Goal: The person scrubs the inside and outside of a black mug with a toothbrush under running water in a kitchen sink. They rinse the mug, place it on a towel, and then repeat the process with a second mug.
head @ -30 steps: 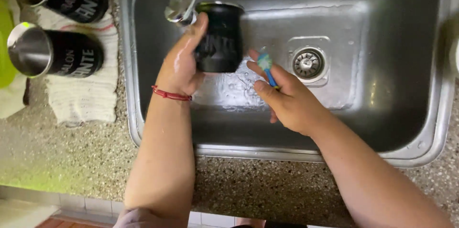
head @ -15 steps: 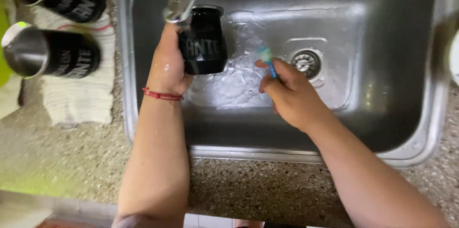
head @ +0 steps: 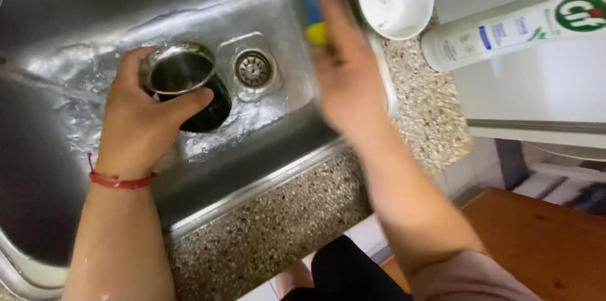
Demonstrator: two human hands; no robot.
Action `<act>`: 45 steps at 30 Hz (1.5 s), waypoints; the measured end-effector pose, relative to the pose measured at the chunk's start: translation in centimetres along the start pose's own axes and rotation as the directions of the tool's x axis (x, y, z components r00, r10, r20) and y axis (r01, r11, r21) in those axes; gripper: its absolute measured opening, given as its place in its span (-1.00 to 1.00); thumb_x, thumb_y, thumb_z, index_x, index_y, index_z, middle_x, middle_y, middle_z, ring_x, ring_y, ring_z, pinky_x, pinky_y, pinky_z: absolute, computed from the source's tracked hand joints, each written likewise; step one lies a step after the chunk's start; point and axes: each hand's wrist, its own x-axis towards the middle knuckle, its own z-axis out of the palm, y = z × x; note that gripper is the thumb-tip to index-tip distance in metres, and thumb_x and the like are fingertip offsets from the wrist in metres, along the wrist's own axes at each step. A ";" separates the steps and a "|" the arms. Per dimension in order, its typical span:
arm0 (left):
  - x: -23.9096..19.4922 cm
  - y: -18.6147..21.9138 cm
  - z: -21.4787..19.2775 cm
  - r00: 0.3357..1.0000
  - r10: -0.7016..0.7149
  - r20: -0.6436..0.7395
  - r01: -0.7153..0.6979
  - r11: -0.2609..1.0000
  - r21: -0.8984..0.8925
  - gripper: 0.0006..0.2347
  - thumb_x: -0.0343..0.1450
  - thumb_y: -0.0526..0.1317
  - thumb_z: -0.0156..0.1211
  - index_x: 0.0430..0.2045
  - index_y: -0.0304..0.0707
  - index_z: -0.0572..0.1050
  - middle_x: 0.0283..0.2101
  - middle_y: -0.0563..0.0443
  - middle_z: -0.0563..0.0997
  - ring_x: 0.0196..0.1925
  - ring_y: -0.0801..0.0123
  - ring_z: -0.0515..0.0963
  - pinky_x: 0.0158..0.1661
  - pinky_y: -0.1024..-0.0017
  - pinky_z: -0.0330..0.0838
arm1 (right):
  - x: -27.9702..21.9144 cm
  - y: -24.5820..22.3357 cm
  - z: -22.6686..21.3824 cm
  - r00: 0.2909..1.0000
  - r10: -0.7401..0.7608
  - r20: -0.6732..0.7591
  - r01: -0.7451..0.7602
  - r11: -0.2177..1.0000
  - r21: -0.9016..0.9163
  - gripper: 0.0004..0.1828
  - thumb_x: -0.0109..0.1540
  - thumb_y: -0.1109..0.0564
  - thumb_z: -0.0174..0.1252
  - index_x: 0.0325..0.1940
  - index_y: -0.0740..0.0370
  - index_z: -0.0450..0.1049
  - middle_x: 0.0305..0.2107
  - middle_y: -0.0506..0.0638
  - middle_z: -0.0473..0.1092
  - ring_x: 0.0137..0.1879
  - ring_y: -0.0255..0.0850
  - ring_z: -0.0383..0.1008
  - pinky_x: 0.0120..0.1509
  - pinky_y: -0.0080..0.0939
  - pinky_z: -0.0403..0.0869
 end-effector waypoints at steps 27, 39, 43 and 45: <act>-1.0 1.2 -1.4 0.987 0.115 0.109 -0.132 0.978 0.162 -0.35 0.12 -0.01 0.36 0.11 -0.12 0.30 0.02 0.02 0.52 0.00 0.18 0.50 -0.13 0.21 0.42 | 3.8 3.5 -10.5 0.832 0.534 0.149 -0.362 0.726 -0.585 -0.56 0.19 0.15 -0.16 -0.01 0.15 0.58 -0.40 0.00 0.50 -0.41 -0.13 0.36 -0.31 -0.08 0.28; 0.6 -0.9 1.0 0.990 0.132 0.059 -0.115 0.967 -0.228 -0.54 0.20 -0.11 0.37 -0.04 -0.08 0.39 -0.05 0.12 0.58 0.00 0.42 0.56 -0.01 0.44 0.44 | -0.2 3.0 -6.6 0.660 0.745 0.093 -0.668 0.526 0.527 -0.68 0.28 0.18 -0.18 -0.14 0.15 0.53 -0.71 -0.03 0.27 -0.72 -0.41 0.13 -0.67 -0.50 0.04; 0.3 -1.6 2.1 0.993 0.116 0.026 -0.057 0.651 -0.757 -0.53 0.37 -0.01 0.24 0.05 -0.39 0.42 -0.06 -0.27 0.52 0.01 0.08 0.51 0.00 0.10 0.48 | -1.0 2.1 -1.6 0.967 0.167 0.192 -0.253 0.721 0.645 -0.70 0.35 0.14 -0.13 -0.01 0.36 0.45 -0.73 0.15 0.22 -0.69 -0.23 0.21 -0.61 -0.39 0.16; -0.5 -0.6 1.7 0.997 0.015 0.072 0.057 0.470 -0.881 -0.49 0.34 0.07 0.21 0.03 -0.39 0.45 -0.09 -0.17 0.53 -0.05 0.15 0.53 -0.04 0.15 0.52 | 0.2 0.5 0.5 0.976 0.031 0.217 -0.162 0.768 0.620 -0.72 0.37 0.07 0.01 -0.01 0.33 0.48 -0.67 0.20 0.33 -0.60 -0.22 0.32 -0.55 -0.40 0.26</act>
